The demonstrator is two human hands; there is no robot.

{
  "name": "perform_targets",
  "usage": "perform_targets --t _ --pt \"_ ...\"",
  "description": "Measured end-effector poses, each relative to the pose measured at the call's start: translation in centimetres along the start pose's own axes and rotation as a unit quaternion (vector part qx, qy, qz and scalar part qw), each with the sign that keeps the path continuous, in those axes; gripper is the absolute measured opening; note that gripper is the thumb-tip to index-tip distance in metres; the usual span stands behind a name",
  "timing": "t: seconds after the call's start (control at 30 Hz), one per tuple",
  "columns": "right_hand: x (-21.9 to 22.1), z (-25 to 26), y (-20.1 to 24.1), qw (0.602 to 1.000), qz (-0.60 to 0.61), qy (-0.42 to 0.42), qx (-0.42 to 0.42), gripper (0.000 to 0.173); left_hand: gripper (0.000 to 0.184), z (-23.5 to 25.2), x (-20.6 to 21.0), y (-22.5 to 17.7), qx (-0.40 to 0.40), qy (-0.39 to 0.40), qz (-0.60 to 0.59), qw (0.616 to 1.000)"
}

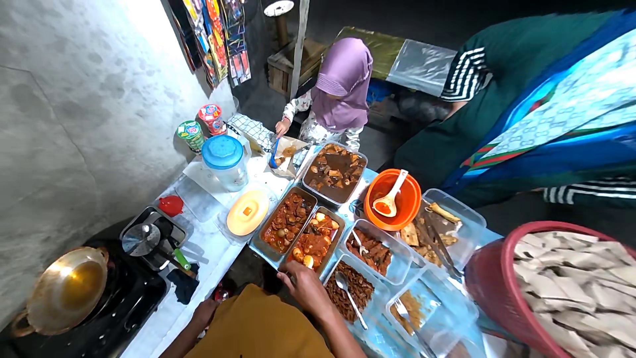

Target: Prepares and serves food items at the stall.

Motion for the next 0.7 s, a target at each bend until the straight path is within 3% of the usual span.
perform_targets --t 0.7 --pt "-0.7 0.1 -0.5 1.000 -0.007 0.012 0.015 0.037 0.052 0.7 1.1 -0.9 -0.011 0.011 -0.029 0.999"
Point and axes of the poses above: each hand's wrist, its own z-axis towards the middle knuckle, its own x-axis out of the palm, y = z × x, the point moved 10 cm from there along z, towards the middle knuckle, and after that the axes turned 6 degrees about -x, right-handed, at the moved point
